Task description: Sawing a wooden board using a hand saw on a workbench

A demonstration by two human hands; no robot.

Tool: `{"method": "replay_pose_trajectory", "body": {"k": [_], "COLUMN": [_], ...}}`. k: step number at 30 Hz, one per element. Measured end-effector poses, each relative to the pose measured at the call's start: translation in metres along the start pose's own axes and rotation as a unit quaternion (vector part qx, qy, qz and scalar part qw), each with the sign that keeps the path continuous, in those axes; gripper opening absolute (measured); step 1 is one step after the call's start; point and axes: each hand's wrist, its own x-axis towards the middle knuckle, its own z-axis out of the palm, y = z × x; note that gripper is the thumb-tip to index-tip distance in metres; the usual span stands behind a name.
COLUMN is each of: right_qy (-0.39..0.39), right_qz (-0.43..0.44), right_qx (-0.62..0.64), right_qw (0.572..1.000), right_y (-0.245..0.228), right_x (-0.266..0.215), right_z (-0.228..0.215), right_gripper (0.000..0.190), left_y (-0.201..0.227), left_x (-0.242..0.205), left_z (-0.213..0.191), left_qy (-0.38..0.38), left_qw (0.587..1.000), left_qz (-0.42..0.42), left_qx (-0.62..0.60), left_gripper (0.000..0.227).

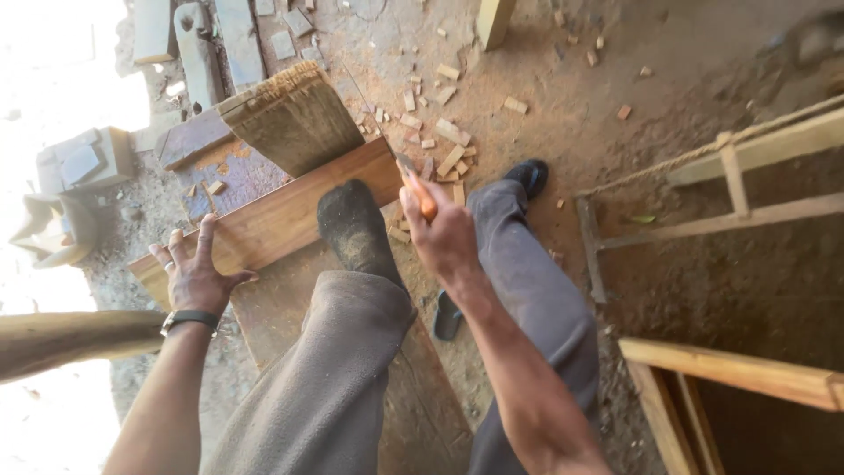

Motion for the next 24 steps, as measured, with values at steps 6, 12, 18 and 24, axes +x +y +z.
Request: {"method": "replay_pose_trajectory", "body": {"k": [6,12,18,24], "right_qy": [0.070,0.006,0.133,0.113], "right_qz": [-0.037,-0.466,-0.178,-0.023], "right_qx": [-0.060,-0.355,0.008,0.027], "right_qw": [0.995,0.811,0.975,0.993], "right_y": [0.028,0.093,0.062,0.013], "right_x": [-0.181,-0.251,-0.019,-0.079], "right_z": [-0.062,-0.115,0.009,-0.015], "right_gripper": [0.038,0.019,0.039,0.031], "left_y": [-0.025,-0.025,-0.015,-0.027], "left_x": [0.004,-0.008,-0.023,-0.009], "left_z": [0.014,-0.005,-0.011,-0.007], "left_qy": [0.023,-0.027,0.016,0.000], "left_qw": [0.998,0.999,1.000,0.999], "left_qz": [0.052,-0.036,-0.025,-0.034], "left_qx": [-0.003,0.005,-0.001,-0.019], "left_gripper": [0.142,0.127,0.131,0.131]}}
